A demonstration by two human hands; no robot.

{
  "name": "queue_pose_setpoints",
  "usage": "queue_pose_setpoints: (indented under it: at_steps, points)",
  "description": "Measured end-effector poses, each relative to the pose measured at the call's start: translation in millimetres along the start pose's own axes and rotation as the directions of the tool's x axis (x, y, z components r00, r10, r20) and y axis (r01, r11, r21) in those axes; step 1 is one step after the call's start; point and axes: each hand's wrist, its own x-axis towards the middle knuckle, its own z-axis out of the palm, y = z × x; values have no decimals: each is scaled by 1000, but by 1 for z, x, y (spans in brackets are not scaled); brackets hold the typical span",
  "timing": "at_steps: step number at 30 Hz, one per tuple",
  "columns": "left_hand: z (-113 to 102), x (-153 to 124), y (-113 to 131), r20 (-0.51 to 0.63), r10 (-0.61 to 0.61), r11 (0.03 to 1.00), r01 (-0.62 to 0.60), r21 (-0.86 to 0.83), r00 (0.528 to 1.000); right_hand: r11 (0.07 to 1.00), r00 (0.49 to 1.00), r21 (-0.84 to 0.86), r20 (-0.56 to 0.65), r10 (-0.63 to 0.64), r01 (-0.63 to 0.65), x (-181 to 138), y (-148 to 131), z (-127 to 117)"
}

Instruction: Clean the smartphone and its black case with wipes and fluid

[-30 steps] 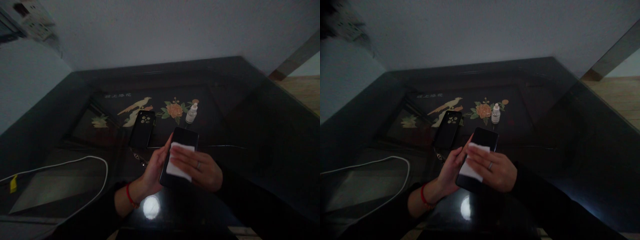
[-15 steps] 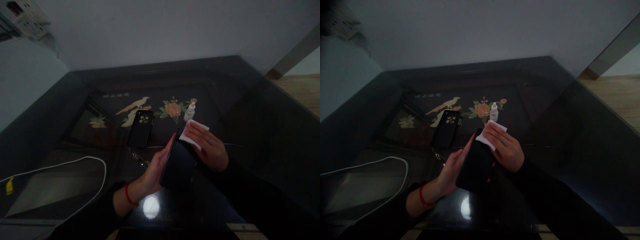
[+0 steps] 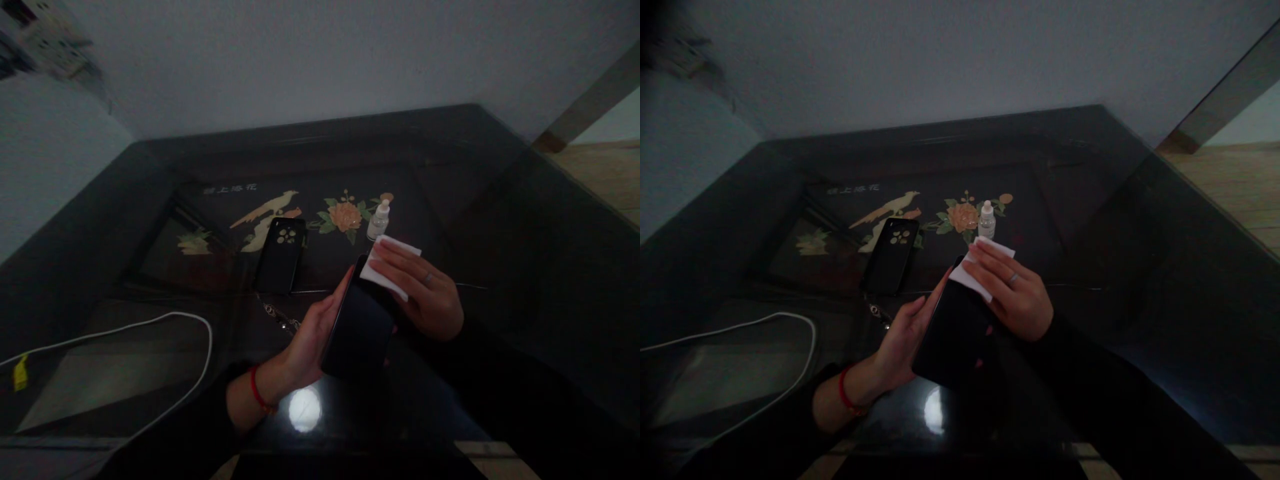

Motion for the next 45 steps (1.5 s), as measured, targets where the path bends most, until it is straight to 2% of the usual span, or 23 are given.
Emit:
queue_pose_setpoints:
  at_steps: [3,5,9,11,13,17,19,23,25,27,29,31,34,36,39,40,42,43,44,45]
  points:
    - [0,2,-1,-46,-9,1000,7,-30,999,981,979,82,92,-182,174,2,-13,5]
    - [1,3,-1,-53,-20,998,17,-55,998,971,968,113,115,-224,211,2,-15,6]
    - [1,2,1,-37,-10,998,8,-56,999,999,999,32,19,-34,33,0,-2,2]
    - [0,1,2,-57,-8,998,4,-66,998,999,999,26,7,-34,33,0,-5,3]
    - [0,1,4,-94,-27,995,18,-94,995,986,987,84,58,-151,146,1,-18,6]
    - [3,4,9,-136,-92,991,78,-105,986,911,916,199,106,-386,361,3,-41,12]
    - [4,4,11,-172,-61,994,44,-104,983,918,923,195,108,-370,345,2,-36,11]
    - [2,4,10,-232,35,993,-60,-100,972,982,983,108,88,-163,153,0,-20,7]
    - [0,4,10,-242,26,994,-51,-95,970,975,976,116,87,-201,190,-1,-24,7]
    - [0,4,11,-250,-4,995,-22,-100,968,941,941,153,112,-319,301,-1,-32,8]
    - [1,5,13,-260,-12,993,-20,-119,966,919,919,179,121,-376,352,-1,-35,7]
    - [3,6,15,-277,20,988,-61,-139,961,940,942,168,106,-317,298,-1,-27,4]
    - [6,7,18,-309,50,984,-100,-147,950,989,990,96,72,-122,115,0,-13,-1]
    - [7,7,19,-350,20,985,-79,-155,936,982,985,103,62,-162,156,1,-14,-2]
    - [5,7,19,-387,-19,989,-41,-145,922,932,936,167,89,-339,322,1,-24,-5]
    - [5,6,19,-390,-6,991,-47,-127,921,930,939,184,73,-336,318,0,-25,-7]
    - [5,5,19,-391,43,993,-80,-81,919,957,982,227,3,-187,181,-3,-23,-13]
    - [5,5,19,-392,65,994,-96,-60,918,967,999,250,-14,-42,44,-4,-20,-16]
    - [6,4,18,-391,85,993,-109,-39,916,958,993,267,-30,118,-106,-5,-16,-18]
    - [7,3,18,-387,100,993,-115,-15,917,919,952,291,-66,298,-267,-6,-13,-20]
